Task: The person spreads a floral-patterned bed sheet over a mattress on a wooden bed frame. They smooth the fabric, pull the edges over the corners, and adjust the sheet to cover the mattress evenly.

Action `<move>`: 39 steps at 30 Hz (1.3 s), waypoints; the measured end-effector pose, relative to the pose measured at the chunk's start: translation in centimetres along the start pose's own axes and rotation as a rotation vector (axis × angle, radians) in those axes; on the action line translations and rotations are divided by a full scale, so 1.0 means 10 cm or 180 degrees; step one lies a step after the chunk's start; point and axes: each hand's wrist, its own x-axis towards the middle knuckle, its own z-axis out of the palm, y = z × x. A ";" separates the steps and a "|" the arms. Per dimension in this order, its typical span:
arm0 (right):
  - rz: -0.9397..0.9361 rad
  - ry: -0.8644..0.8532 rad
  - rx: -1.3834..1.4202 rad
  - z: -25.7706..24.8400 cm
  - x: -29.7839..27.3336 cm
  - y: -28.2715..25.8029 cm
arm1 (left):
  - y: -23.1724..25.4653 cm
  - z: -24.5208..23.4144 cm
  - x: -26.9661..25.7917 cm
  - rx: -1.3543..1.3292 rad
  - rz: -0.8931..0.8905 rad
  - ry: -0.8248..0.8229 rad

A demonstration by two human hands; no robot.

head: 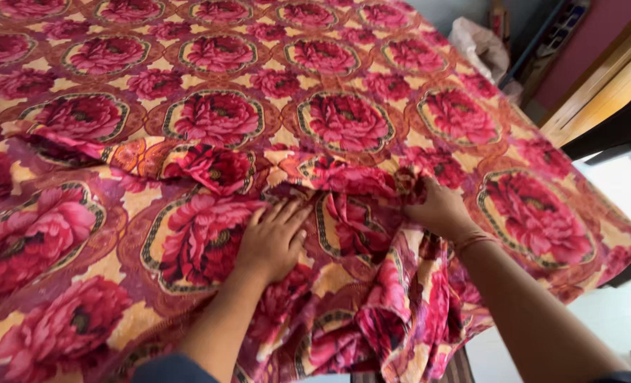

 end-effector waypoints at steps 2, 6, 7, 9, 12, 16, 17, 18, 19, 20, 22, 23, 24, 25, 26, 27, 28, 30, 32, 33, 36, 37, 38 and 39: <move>-0.0405 -0.0031 0.0639 0.01 -0.22 0.07 | 0.08 -0.04 -0.01 0.0044 -0.0217 -0.0113; -0.1695 0.0849 0.0478 0.13 -0.52 0.06 | 0.57 0.03 0.15 0.0997 -0.0690 -0.0003; -0.1898 0.1048 0.0560 0.08 -0.56 -0.03 | 0.73 0.08 0.20 0.0522 -0.0882 0.0156; -0.1797 0.0913 0.0273 -0.06 -0.76 -0.24 | 1.01 0.24 0.24 -0.0449 -0.1216 0.0462; -0.1211 0.0186 -0.0547 -0.23 -1.30 -0.42 | 1.09 0.39 0.11 -0.0029 -0.0876 0.1120; -0.0868 -0.0451 -0.0599 -0.21 -1.71 -0.23 | 1.05 0.44 0.12 0.0142 -0.0901 0.1129; -0.1168 -0.0361 -0.0511 -0.18 -1.73 -0.13 | 1.08 0.45 0.12 0.0179 -0.0943 0.1075; -0.1466 -0.0266 -0.0422 -0.16 -1.68 -0.03 | 1.10 0.45 0.13 0.0217 -0.0985 0.1022; -0.1759 -0.0170 -0.0327 -0.15 -1.64 0.09 | 1.12 0.45 0.14 0.0226 -0.1029 0.0971; -0.1786 -0.0478 -0.0024 -0.18 -1.58 0.21 | 1.12 0.44 0.16 0.0236 -0.1074 0.0920; -0.1787 -0.1123 0.0602 -0.27 -1.48 0.43 | 1.15 0.46 0.18 0.0399 -0.1110 0.0786; -0.1768 -0.1355 0.0372 -0.36 -1.44 0.54 | 1.16 0.47 0.21 0.0554 -0.1100 0.0716; -0.1748 -0.1587 0.0143 -0.47 -1.38 0.68 | 1.17 0.46 0.23 0.0710 -0.1089 0.0646; -0.1716 -0.1794 -0.0089 -0.59 -1.33 0.85 | 1.21 0.46 0.29 0.0919 -0.1191 0.0449; -0.1723 -0.1730 0.0032 -0.70 -1.28 1.03 | 1.27 0.47 0.36 0.1131 -0.1292 0.0253; -0.1727 -0.1662 0.0140 -0.80 -1.21 1.22 | 1.35 0.49 0.45 0.1335 -0.1391 0.0063; -0.1700 -0.1708 0.0240 -0.88 -1.12 1.39 | 1.43 0.50 0.57 0.1537 -0.1443 0.0024; -0.1474 -0.1302 -0.0471 -1.13 -0.95 1.79 | 1.63 0.52 0.88 0.1919 -0.1529 -0.0016; -0.0850 -0.0630 -0.1686 -1.38 -0.82 2.15 | 1.89 0.53 1.03 0.1223 -0.1112 0.0003; -0.0416 -0.0407 -0.2122 -1.51 -0.76 2.31 | 2.06 0.54 1.07 0.0870 -0.0901 -0.0005; 0.0573 -0.0272 -0.2406 -1.89 -0.52 2.64 | 2.48 0.53 1.17 -0.0173 -0.0761 -0.0412; 0.0661 -0.0032 -0.2360 -2.00 -0.47 2.73 | 2.59 0.52 1.21 -0.0272 -0.0825 -0.0582; 0.1025 -0.0007 -0.1962 -2.09 -0.39 2.78 | 2.64 0.52 1.25 -0.0369 -0.0891 -0.0751; 0.1380 0.0025 -0.1562 -2.19 -0.31 2.83 | 2.67 0.54 1.28 -0.0401 -0.0914 -0.0634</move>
